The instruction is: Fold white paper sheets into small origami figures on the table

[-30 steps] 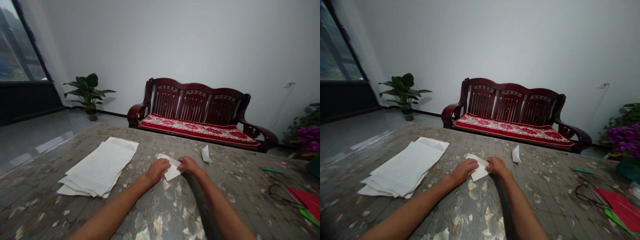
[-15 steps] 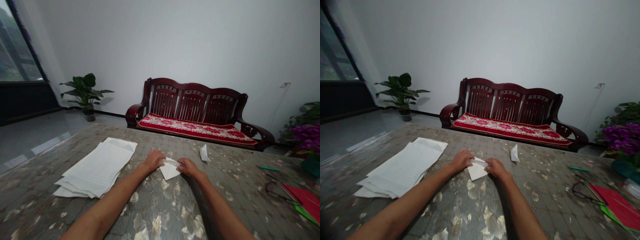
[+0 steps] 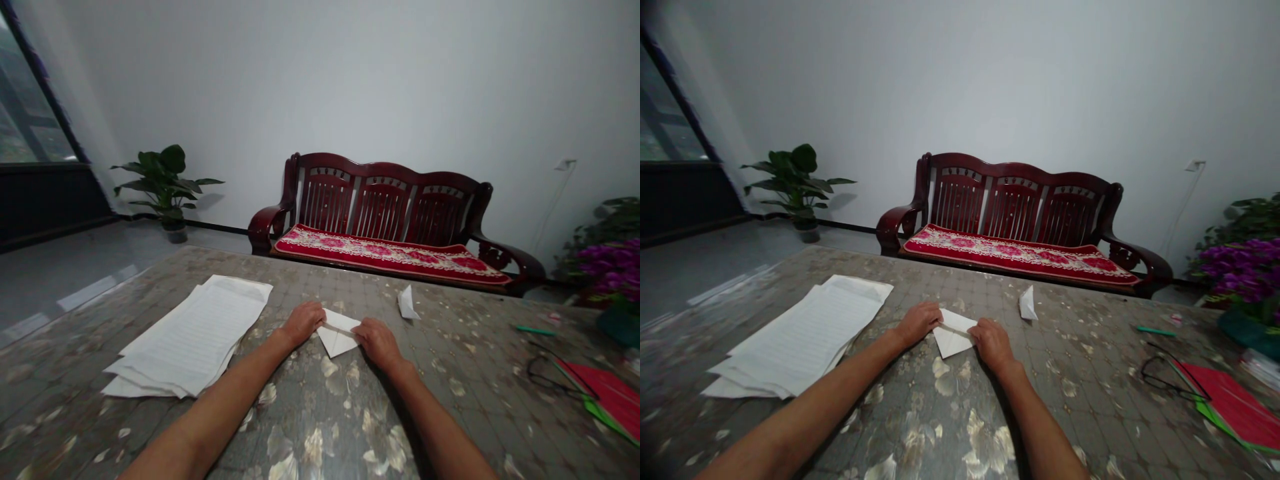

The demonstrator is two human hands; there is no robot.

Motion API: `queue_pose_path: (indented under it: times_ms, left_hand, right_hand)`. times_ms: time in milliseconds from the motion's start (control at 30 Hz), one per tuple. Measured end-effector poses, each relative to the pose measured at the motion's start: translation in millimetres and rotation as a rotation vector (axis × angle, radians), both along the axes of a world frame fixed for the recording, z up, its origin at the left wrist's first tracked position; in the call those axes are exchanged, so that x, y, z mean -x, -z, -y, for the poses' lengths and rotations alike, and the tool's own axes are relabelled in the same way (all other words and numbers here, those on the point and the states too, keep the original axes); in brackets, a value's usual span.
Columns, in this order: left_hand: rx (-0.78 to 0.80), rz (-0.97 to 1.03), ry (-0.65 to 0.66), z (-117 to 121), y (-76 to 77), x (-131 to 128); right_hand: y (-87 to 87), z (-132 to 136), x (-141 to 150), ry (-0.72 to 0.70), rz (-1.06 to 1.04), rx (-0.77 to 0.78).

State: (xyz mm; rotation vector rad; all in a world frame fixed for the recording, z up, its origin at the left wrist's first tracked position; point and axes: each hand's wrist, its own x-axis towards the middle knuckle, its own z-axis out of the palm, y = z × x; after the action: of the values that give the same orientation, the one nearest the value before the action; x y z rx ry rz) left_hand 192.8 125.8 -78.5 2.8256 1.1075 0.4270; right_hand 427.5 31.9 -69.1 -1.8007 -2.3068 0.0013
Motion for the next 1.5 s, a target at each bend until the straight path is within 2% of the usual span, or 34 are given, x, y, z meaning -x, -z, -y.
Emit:
queue_pose_path:
  times_ms: [233,467,900,1133,1333,1500]
  left_hand:
    - [-0.053,-0.039,0.051,0.4,7.5,4.0]
    - [-0.092,-0.065,0.06,4.8,12.4,10.3]
    - [-0.147,-0.203,0.011,36.9,1.7,7.9]
    - [-0.193,-0.127,0.081,61.1,-3.5,10.8]
    - [-0.13,-0.107,0.059,74.9,-3.2,-1.7]
    - [-0.002,-0.025,-0.064,81.5,7.4,-24.0]
  right_hand:
    - [9.9,7.8,3.3,-0.029,0.164,-0.112]
    - [9.8,13.6,5.4,-0.042,0.241,-0.128]
    - [6.1,16.4,0.1,-0.04,0.302,-0.081]
    - [13.0,23.9,-12.1,-0.002,0.222,-0.073]
    - [14.0,27.2,-22.1,0.011,0.176,-0.068]
    - [11.1,25.9,-21.0,0.002,0.175,-0.062]
